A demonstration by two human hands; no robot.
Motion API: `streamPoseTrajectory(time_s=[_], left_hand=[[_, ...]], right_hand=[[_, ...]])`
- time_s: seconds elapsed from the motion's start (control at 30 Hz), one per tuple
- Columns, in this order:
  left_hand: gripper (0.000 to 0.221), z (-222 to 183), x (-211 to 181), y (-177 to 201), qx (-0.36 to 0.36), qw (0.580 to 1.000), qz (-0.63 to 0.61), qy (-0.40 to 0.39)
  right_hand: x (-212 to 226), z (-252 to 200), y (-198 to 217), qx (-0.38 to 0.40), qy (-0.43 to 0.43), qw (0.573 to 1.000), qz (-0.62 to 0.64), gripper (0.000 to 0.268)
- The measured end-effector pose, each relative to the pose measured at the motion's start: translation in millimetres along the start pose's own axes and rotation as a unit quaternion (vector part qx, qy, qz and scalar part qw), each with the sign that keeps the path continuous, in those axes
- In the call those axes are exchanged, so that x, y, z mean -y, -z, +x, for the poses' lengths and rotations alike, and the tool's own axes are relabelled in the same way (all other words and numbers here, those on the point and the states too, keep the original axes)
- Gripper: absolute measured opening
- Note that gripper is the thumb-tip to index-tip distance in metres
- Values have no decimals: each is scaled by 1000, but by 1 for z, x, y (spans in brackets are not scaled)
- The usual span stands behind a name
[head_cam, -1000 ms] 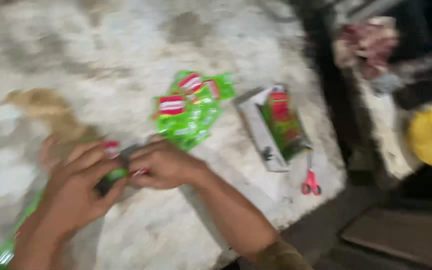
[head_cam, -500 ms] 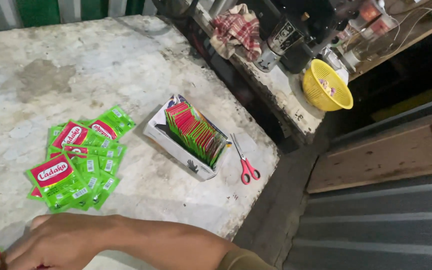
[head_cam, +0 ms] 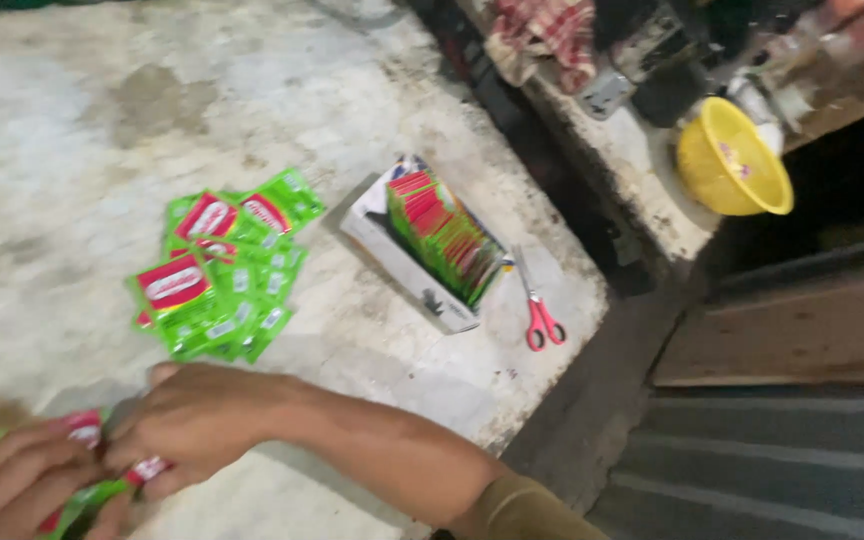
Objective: Using scissors to cut individual spice packets from a long strip and organizing them into a box.
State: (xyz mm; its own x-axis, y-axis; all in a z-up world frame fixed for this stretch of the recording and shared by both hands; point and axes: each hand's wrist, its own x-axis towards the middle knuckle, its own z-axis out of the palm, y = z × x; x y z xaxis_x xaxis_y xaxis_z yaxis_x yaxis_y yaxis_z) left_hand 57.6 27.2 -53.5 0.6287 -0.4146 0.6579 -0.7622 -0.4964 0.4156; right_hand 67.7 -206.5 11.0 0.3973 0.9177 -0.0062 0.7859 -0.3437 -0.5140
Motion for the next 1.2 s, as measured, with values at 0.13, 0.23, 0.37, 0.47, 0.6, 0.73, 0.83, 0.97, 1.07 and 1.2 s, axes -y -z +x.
streamPoseTrajectory(time_s=[0.13, 0.23, 0.37, 0.47, 0.6, 0.73, 0.83, 0.97, 1.07, 1.2], left_hand=[[8, 30, -84, 33, 58, 990, 52, 117], [3, 29, -87, 39, 82, 984, 1, 157], [7, 25, -86, 42, 94, 983, -36, 154], [12, 20, -86, 37, 62, 982, -63, 166], [10, 19, -85, 39, 53, 979, -89, 175], [9, 20, -84, 36, 45, 976, -106, 184], [11, 22, -84, 37, 62, 969, -117, 207], [10, 19, -83, 35, 54, 965, -140, 216], [10, 22, -83, 39, 55, 965, -135, 217], [10, 25, -90, 46, 87, 968, -84, 220]], right_hand=[[5, 1, 4, -45, 6, 999, 6, 10], [8, 1, 10, -75, 32, 997, 12, 15], [5, 4, 6, -77, 36, 996, 28, 17], [3, 5, 4, -84, 33, 994, 60, 21], [6, 10, 6, -110, 34, 990, 77, 20], [7, 9, 4, -133, 35, 986, 94, 21], [7, 9, 6, -140, 36, 984, 107, 19], [8, 10, 5, -147, 35, 982, 109, 19], [8, 8, 7, -136, 19, 984, 115, 17], [15, 9, 21, -97, 9, 989, 112, 15]])
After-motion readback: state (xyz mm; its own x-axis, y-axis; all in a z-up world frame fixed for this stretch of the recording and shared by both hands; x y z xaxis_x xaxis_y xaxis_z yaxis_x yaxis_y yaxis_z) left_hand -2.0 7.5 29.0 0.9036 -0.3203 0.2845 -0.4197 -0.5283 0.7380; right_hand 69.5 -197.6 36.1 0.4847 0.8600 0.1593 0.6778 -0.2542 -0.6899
